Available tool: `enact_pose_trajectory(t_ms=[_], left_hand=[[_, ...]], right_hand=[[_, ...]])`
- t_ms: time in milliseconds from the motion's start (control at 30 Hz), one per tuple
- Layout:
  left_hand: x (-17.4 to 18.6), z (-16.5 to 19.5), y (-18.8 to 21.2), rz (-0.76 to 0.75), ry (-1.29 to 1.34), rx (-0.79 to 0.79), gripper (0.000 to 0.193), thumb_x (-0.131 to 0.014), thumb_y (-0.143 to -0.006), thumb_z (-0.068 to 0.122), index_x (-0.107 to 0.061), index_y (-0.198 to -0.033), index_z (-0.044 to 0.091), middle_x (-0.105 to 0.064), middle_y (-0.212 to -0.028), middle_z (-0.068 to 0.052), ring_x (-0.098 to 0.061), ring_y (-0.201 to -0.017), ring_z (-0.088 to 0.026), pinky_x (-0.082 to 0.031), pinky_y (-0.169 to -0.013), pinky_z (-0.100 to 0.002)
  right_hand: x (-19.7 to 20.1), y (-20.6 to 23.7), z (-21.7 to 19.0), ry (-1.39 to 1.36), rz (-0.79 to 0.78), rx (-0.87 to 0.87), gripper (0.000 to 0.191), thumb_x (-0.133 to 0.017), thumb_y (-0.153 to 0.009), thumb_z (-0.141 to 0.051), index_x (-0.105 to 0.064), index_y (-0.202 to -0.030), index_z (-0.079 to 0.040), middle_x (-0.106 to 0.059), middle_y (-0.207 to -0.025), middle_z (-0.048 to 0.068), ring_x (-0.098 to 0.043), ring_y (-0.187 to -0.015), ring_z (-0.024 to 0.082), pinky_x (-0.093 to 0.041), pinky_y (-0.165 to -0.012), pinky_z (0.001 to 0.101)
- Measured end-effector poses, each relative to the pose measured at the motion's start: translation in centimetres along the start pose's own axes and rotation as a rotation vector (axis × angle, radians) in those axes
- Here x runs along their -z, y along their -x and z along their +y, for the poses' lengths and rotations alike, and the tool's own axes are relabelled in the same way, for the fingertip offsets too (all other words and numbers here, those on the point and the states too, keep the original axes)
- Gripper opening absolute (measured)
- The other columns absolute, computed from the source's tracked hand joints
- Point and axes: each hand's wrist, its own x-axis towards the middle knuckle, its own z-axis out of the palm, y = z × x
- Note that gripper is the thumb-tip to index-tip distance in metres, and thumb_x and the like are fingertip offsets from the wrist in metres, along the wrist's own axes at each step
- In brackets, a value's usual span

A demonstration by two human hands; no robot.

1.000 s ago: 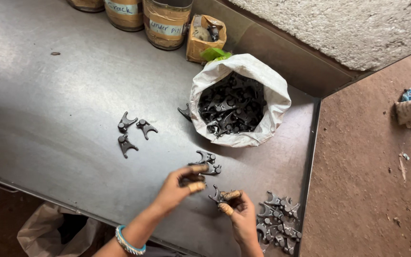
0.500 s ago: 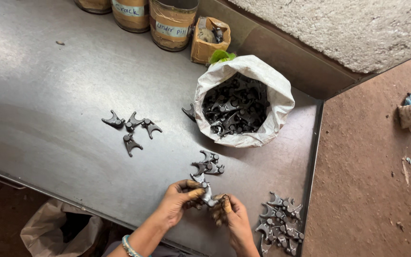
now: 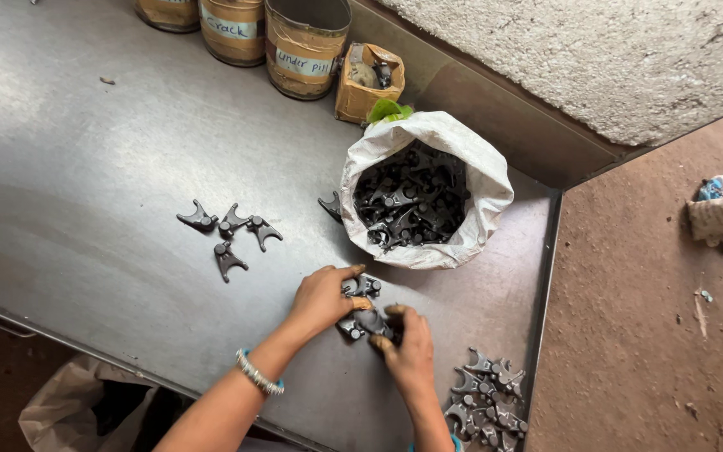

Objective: The person sorts small metal parts by hand on a metal table, picking them up from a pile and placing them into a white sack. Another person wearing gloves is visible working at the same table in the background.

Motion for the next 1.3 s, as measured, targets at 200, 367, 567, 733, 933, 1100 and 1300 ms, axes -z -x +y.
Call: enact_pose_trajectory(t_ms=[200, 367, 567, 733, 933, 1100, 1300], left_hand=[[-1.8, 0.7, -0.9, -0.168, -0.093, -0.034, 0.075, -0.096, -0.057, 0.034, -0.071, -0.126, 0.017, -0.073, -0.108, -0.016, -0.069, -0.101, -0.036, -0.055, -0.088, -0.046], [-3.3, 0.5, 0.7, -0.177, 0.087, -0.068, 0.061, -0.091, -0.067, 0.039, -0.074, -0.12, 0.016, -0.075, -0.104, -0.015, -0.071, -0.094, -0.034, -0.057, -0.083, -0.043], [-3.8, -0.7, 4.1, -0.096, 0.724, 0.354, 0.047, -0.063, -0.095, 0.047, -0.08, -0.116, 0.008, -0.078, -0.082, -0.013, -0.07, -0.064, -0.022, -0.052, -0.051, -0.032], [-3.1, -2.1, 7.2, -0.362, 1.47, 0.637, 0.057, -0.049, -0.093, 0.049, -0.073, -0.119, 0.004, -0.078, -0.088, -0.009, -0.075, -0.066, -0.02, -0.059, -0.045, -0.033], [-1.8, -3.7, 7.8, -0.225, 1.44, 0.616, 0.029, -0.067, -0.093, 0.026, -0.071, -0.113, 0.004, -0.078, -0.09, -0.014, -0.075, -0.069, -0.024, -0.058, -0.049, -0.038], [-1.3, -4.4, 8.1, -0.222, 1.424, 0.57, 0.035, -0.069, -0.093, 0.025, -0.07, -0.118, 0.0, -0.078, -0.093, -0.014, -0.077, -0.072, -0.023, -0.058, -0.051, -0.037], [-2.6, -3.1, 8.3, -0.338, 1.384, 0.63, 0.042, -0.065, -0.095, 0.029, -0.063, -0.132, 0.009, -0.079, -0.101, -0.014, -0.077, -0.075, -0.022, -0.061, -0.052, -0.037]], right_hand=[[1.3, 3.8, 5.7, -1.046, -0.027, -0.132, 0.043, -0.084, -0.079, 0.001, -0.061, -0.115, -0.004, -0.068, -0.104, 0.005, -0.065, -0.093, 0.017, -0.054, -0.082, 0.032], [1.8, 4.6, 8.2, -1.496, -0.119, -0.497, 0.038, -0.075, -0.086, -0.016, -0.062, -0.119, -0.005, -0.072, -0.096, 0.007, -0.069, -0.081, 0.019, -0.056, -0.068, 0.0327], [2.2, 4.5, 6.2, -1.419, -0.201, -0.388, 0.035, -0.073, -0.089, -0.018, -0.063, -0.119, -0.002, -0.071, -0.097, 0.007, -0.069, -0.08, 0.018, -0.055, -0.063, 0.0322], [2.5, 2.0, 1.3, -0.575, -0.095, 0.091, 0.031, -0.076, -0.081, -0.004, -0.072, -0.112, 0.001, -0.072, -0.107, 0.012, -0.063, -0.087, 0.026, -0.053, -0.078, 0.0383], [-0.1, -0.4, 0.7, 0.033, 0.106, 0.264, 0.04, -0.082, -0.066, 0.0, -0.068, -0.103, -0.005, -0.071, -0.107, 0.01, -0.063, -0.103, 0.032, -0.05, -0.091, 0.0412], [0.0, 0.1, 5.7, -0.329, 0.085, 0.014, 0.027, -0.079, -0.081, -0.002, -0.069, -0.106, -0.003, -0.077, -0.1, 0.003, -0.071, -0.093, 0.016, -0.056, -0.086, 0.0302], [1.7, 2.4, 6.5, -1.058, -0.1, -0.15, 0.022, -0.068, -0.093, -0.002, -0.068, -0.115, 0.001, -0.07, -0.098, 0.008, -0.063, -0.085, 0.013, -0.052, -0.074, 0.0268]])
